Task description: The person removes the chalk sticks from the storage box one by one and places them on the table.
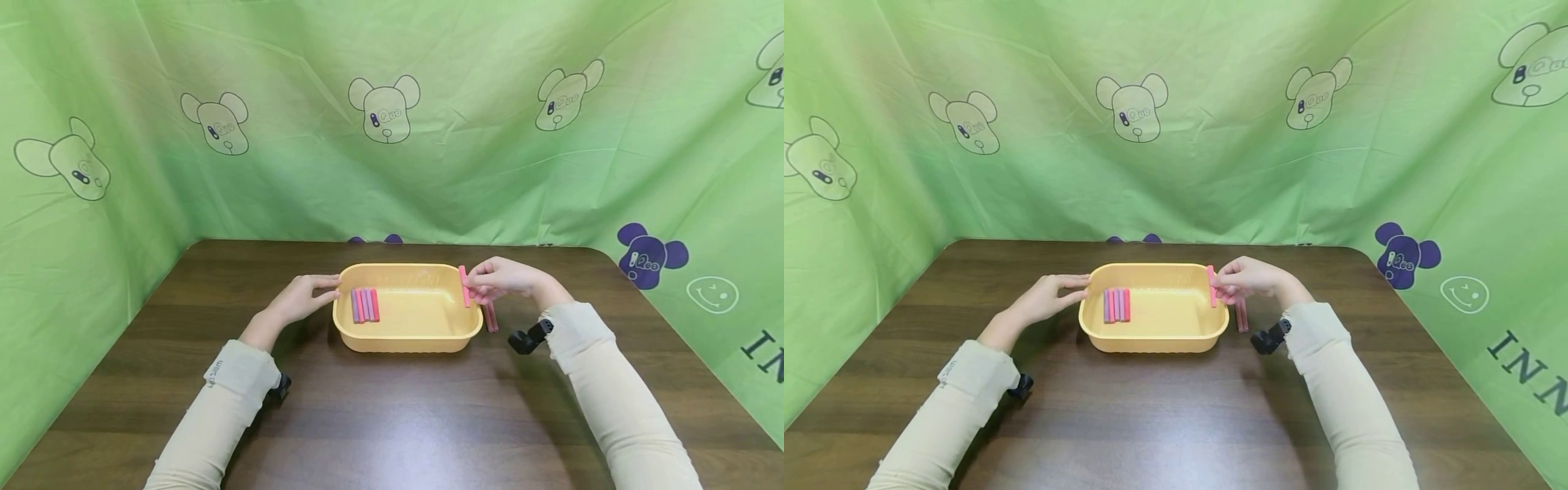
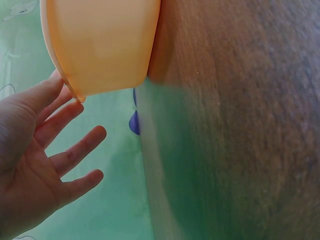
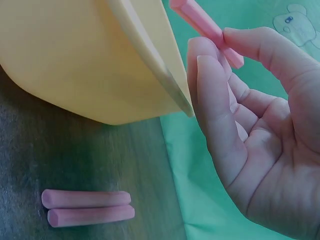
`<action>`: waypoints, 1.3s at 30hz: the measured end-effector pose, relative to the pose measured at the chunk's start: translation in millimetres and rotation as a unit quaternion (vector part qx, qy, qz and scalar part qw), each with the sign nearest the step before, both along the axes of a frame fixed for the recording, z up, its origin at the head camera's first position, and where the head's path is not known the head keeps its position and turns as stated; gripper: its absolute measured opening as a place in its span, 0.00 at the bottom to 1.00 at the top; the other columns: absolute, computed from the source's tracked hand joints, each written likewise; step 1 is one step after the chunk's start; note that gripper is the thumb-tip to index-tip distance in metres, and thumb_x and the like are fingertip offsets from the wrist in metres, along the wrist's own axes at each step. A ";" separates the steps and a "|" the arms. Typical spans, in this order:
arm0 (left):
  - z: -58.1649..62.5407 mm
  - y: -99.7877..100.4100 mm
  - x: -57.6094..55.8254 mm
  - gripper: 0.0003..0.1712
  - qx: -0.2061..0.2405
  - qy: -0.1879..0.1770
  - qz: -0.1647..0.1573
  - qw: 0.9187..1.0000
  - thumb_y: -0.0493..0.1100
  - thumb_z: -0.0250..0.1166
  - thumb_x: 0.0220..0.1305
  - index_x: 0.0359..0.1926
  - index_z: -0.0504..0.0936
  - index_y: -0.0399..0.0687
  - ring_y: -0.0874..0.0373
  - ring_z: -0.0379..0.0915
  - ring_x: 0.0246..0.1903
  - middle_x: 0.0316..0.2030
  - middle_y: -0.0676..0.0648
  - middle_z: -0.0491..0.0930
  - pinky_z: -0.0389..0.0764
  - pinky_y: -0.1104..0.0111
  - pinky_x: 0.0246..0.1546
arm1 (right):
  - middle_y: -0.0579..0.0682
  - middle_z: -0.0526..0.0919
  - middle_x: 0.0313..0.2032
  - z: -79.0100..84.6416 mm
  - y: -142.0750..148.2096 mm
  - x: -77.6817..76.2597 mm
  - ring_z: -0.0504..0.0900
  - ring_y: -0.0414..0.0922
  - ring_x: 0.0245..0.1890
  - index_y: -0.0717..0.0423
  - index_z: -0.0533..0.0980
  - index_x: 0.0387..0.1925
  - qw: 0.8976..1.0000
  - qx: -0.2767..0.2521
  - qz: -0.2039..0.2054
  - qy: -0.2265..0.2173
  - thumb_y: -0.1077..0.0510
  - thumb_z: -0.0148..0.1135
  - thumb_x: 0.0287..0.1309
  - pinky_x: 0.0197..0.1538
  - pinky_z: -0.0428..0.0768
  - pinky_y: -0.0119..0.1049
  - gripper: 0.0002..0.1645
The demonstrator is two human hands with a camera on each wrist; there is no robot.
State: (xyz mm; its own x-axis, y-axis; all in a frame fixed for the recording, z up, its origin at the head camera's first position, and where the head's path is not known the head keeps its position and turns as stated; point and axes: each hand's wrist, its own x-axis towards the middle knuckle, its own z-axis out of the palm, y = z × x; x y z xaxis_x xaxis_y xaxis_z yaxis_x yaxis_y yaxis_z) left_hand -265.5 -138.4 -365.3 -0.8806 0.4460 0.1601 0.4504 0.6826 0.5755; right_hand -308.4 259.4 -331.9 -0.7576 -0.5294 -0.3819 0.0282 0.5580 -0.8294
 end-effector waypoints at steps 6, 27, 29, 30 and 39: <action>0.3 0.2 0.4 0.23 0.006 0.002 -0.001 1.000 0.42 0.61 0.63 0.57 0.76 0.37 0.45 0.67 0.62 0.59 0.39 0.74 0.66 0.53 0.65 | 0.44 0.84 0.25 -6.1 9.9 0.3 0.82 0.36 0.29 0.57 0.77 0.33 1.000 -0.003 -0.006 -0.002 0.55 0.53 0.64 0.41 0.85 0.34 0.10; -2.1 -0.7 -1.5 0.22 0.008 0.013 -0.003 1.000 0.42 0.61 0.63 0.56 0.76 0.37 0.45 0.67 0.62 0.58 0.40 0.74 0.67 0.54 0.64 | 0.41 0.83 0.28 -17.4 42.1 1.6 0.81 0.33 0.30 0.52 0.80 0.34 0.999 -0.032 -0.035 -0.006 0.54 0.50 0.66 0.42 0.84 0.31 0.13; -2.2 -0.7 -1.5 0.22 0.006 0.014 -0.003 1.000 0.42 0.61 0.63 0.56 0.76 0.37 0.45 0.67 0.62 0.58 0.40 0.74 0.67 0.54 0.64 | 0.41 0.83 0.28 -17.2 44.8 2.2 0.81 0.33 0.31 0.51 0.79 0.33 0.999 -0.034 -0.041 -0.008 0.54 0.49 0.66 0.42 0.84 0.30 0.13; -2.2 -0.6 -1.5 0.22 0.006 0.014 -0.003 1.000 0.43 0.61 0.63 0.56 0.76 0.38 0.45 0.67 0.62 0.58 0.40 0.74 0.67 0.54 0.65 | 0.41 0.83 0.28 -17.4 46.4 2.3 0.81 0.33 0.31 0.51 0.79 0.33 0.999 -0.032 -0.041 -0.009 0.54 0.49 0.66 0.42 0.84 0.31 0.13; -0.8 -0.5 -0.8 0.22 0.008 0.008 -0.002 1.000 0.42 0.61 0.63 0.57 0.76 0.37 0.45 0.67 0.62 0.59 0.39 0.74 0.66 0.54 0.64 | 0.43 0.84 0.29 -24.9 58.4 2.2 0.82 0.34 0.29 0.50 0.78 0.33 0.998 -0.034 -0.048 -0.029 0.57 0.48 0.67 0.41 0.84 0.30 0.12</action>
State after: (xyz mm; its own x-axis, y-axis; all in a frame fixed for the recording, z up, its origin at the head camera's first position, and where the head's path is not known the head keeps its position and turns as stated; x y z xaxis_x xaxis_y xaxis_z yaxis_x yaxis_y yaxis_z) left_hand -266.2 -139.0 -366.1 -0.8764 0.4459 0.1817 0.4619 0.6718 0.5792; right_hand -306.2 317.8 -356.8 -0.7832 -0.4815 -0.3933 0.1286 0.4935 -0.8602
